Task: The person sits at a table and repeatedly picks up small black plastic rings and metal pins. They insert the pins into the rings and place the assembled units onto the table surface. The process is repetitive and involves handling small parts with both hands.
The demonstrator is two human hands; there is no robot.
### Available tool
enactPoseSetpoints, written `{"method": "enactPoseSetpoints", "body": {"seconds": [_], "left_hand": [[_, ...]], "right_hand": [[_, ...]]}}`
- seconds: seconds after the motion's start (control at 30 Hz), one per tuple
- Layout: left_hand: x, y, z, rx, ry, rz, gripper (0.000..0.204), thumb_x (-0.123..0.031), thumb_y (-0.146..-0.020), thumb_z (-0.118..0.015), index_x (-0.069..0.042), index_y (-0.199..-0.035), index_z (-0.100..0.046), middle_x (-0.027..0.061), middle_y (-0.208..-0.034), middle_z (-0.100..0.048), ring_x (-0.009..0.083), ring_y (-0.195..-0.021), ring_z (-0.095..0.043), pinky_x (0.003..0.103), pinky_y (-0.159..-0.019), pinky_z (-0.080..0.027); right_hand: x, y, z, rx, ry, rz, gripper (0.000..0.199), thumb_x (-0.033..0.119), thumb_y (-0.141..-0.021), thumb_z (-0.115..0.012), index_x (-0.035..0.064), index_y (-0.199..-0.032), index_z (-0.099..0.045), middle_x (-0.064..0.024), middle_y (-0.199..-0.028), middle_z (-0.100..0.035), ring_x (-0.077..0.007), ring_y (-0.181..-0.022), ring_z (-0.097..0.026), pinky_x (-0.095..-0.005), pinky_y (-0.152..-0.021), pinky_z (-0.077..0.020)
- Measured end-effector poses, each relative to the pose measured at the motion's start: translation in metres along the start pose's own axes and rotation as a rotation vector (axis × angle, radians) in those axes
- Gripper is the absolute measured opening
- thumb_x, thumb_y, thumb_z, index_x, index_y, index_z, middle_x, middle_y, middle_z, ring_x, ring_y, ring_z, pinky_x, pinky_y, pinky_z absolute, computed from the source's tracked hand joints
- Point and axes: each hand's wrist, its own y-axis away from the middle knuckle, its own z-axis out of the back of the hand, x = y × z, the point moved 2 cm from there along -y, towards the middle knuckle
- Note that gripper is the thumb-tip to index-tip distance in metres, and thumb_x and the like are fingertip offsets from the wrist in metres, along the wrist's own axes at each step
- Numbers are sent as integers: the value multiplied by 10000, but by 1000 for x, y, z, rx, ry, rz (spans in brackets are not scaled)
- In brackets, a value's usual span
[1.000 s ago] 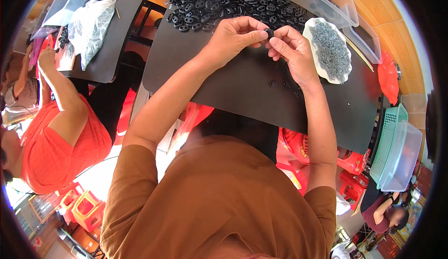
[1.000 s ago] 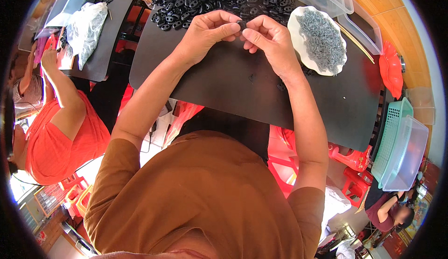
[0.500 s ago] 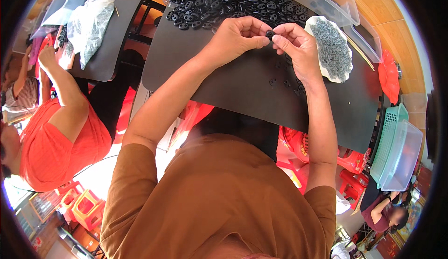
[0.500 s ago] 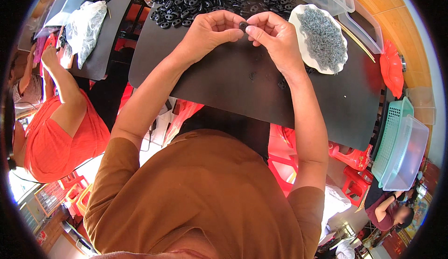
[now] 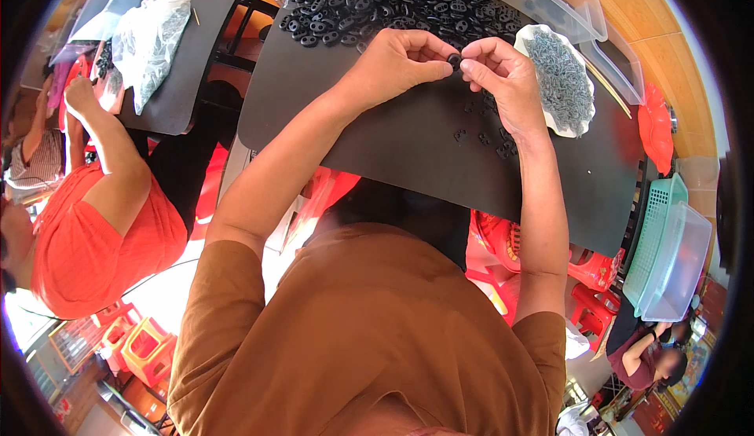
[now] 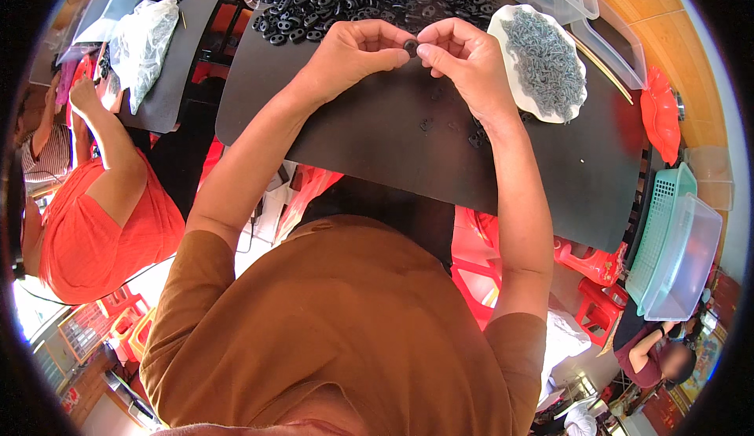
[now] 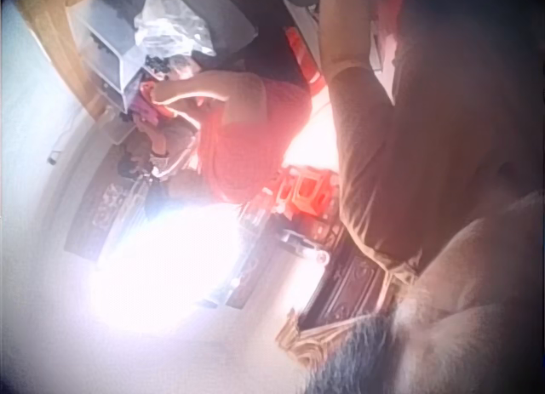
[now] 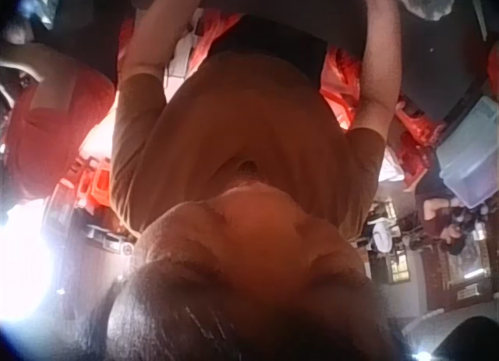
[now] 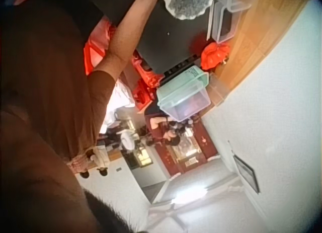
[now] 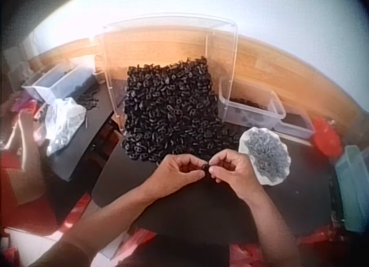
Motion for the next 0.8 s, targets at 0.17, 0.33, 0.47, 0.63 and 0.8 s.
{"method": "enactPoseSetpoints", "body": {"seconds": [0.17, 0.33, 0.47, 0.63, 0.8], "left_hand": [[8, -3, 1, -14, -182, -103, 190, -95, -841, -701, -3, -1007, -692, 5, -850, -689, 40, -761, -628, 192, -686, -509], [4, -1, -2, -15, -227, -95, 169, -93, -849, -690, -6, -994, -692, -1, -832, -687, 34, -759, -625, 193, -677, -503], [8, -2, -2, -31, -194, -120, 157, -89, -853, -684, -12, -990, -696, -7, -817, -685, 32, -747, -622, 194, -663, -498], [4, -1, -3, -58, -241, -117, 145, -80, -842, -690, -9, -968, -700, 4, -817, -692, 44, -750, -636, 207, -681, -516], [-2, 1, -4, -73, -349, -164, 146, -71, -831, -693, -9, -963, -701, 35, -818, -704, 77, -764, -665, 231, -707, -539]], "right_hand": [[-1, -1, -5, -43, 170, 46, 135, 19, -830, -671, 56, -954, -632, 25, -830, -639, -48, -759, -590, -213, -675, -482], [0, 0, -6, -71, 252, 86, 174, -1, -794, -656, 63, -949, -611, 31, -831, -626, -47, -769, -591, -220, -700, -483], [1, 0, -12, -99, 312, 105, 204, -21, -774, -645, 61, -956, -602, 29, -827, -624, -46, -767, -593, -212, -686, -475], [2, 0, -12, -100, 322, 110, 225, -37, -767, -639, 56, -968, -596, 27, -830, -627, -46, -770, -597, -206, -676, -471], [1, 1, -10, -90, 313, 99, 235, -29, -797, -634, 97, -986, -574, 70, -861, -601, -7, -821, -556, -173, -659, -415]]}}
